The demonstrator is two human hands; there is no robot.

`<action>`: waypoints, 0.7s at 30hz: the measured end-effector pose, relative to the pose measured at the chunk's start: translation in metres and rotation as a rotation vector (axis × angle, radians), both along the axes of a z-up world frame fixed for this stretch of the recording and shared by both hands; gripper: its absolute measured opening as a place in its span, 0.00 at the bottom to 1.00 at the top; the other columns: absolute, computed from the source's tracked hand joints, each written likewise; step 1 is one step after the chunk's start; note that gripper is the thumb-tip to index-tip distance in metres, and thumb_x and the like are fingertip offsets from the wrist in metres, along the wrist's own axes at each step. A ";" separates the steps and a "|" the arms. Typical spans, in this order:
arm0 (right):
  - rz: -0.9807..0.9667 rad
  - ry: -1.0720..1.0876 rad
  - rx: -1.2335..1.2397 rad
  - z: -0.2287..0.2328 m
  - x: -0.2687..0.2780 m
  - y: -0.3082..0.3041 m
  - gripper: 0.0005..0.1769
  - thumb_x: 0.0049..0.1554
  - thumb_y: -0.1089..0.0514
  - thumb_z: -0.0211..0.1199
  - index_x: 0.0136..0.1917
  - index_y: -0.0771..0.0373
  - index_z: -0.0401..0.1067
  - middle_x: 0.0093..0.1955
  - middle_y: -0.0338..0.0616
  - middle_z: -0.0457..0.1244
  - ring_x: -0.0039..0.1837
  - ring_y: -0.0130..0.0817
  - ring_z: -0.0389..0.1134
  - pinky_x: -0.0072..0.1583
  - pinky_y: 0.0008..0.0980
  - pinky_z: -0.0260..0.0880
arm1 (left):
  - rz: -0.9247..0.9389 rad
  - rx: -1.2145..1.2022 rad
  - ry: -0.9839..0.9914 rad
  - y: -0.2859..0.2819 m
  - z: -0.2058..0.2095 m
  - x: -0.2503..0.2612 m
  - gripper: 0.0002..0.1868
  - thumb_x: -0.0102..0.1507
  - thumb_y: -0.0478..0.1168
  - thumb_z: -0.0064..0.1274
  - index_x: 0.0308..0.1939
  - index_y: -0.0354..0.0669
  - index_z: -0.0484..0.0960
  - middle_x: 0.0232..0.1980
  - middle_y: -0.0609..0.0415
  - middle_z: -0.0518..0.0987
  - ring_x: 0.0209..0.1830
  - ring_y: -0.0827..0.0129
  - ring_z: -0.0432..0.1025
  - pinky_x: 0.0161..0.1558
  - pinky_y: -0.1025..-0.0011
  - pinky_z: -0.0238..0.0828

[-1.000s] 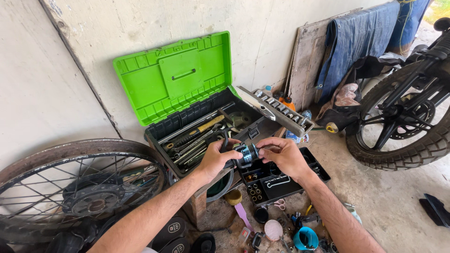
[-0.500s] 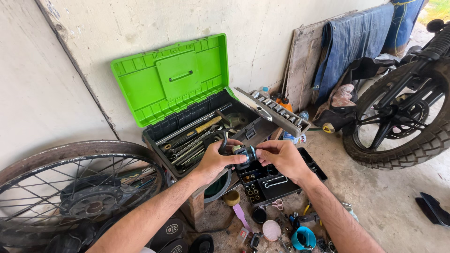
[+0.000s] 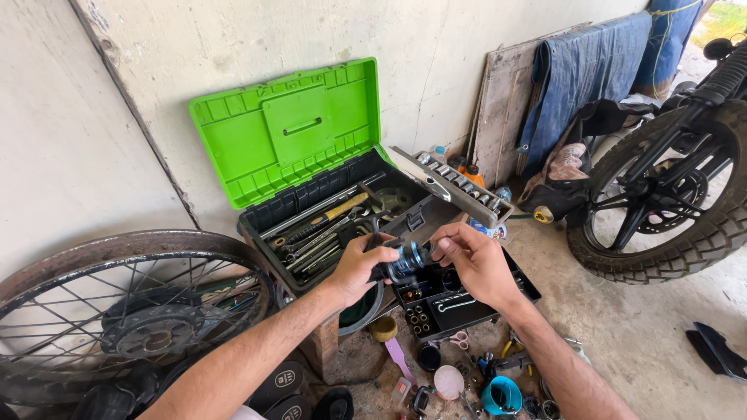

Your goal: The person repairs a fishing reel by using a screwdriver and a metal rod to manipulate internal components while seated on a floor.

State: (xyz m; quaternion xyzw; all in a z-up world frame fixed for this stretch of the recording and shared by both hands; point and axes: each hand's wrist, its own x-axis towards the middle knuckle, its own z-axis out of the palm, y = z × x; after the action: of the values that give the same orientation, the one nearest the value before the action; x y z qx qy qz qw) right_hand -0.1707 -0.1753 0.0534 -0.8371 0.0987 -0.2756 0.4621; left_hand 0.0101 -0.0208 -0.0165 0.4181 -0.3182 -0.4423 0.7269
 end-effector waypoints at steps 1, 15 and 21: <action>0.000 -0.002 -0.001 0.002 -0.001 0.000 0.09 0.64 0.61 0.58 0.55 0.67 0.75 0.44 0.42 0.71 0.47 0.25 0.74 0.49 0.27 0.77 | 0.000 -0.001 -0.002 -0.001 0.001 -0.001 0.23 0.55 0.43 0.63 0.50 0.37 0.77 0.39 0.54 0.79 0.35 0.73 0.75 0.31 0.72 0.73; 0.116 0.236 0.189 0.013 -0.015 -0.001 0.17 0.51 0.62 0.72 0.55 0.65 0.80 0.47 0.40 0.73 0.48 0.22 0.74 0.52 0.25 0.77 | 0.024 0.071 -0.288 -0.001 0.003 -0.010 0.24 0.53 0.43 0.66 0.49 0.34 0.79 0.35 0.53 0.79 0.30 0.75 0.75 0.28 0.75 0.73; 0.111 0.229 -0.110 0.019 -0.023 0.000 0.13 0.46 0.67 0.75 0.46 0.68 0.80 0.46 0.37 0.71 0.46 0.24 0.72 0.51 0.27 0.77 | -0.064 0.103 -0.257 -0.003 0.001 -0.014 0.21 0.56 0.43 0.64 0.49 0.36 0.79 0.35 0.55 0.77 0.30 0.76 0.75 0.29 0.75 0.74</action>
State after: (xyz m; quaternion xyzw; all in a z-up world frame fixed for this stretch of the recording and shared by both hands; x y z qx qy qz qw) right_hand -0.1937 -0.1755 0.0727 -0.8912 0.0893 -0.1574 0.4159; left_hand -0.0041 -0.0238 -0.0153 0.4974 -0.3988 -0.4239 0.6433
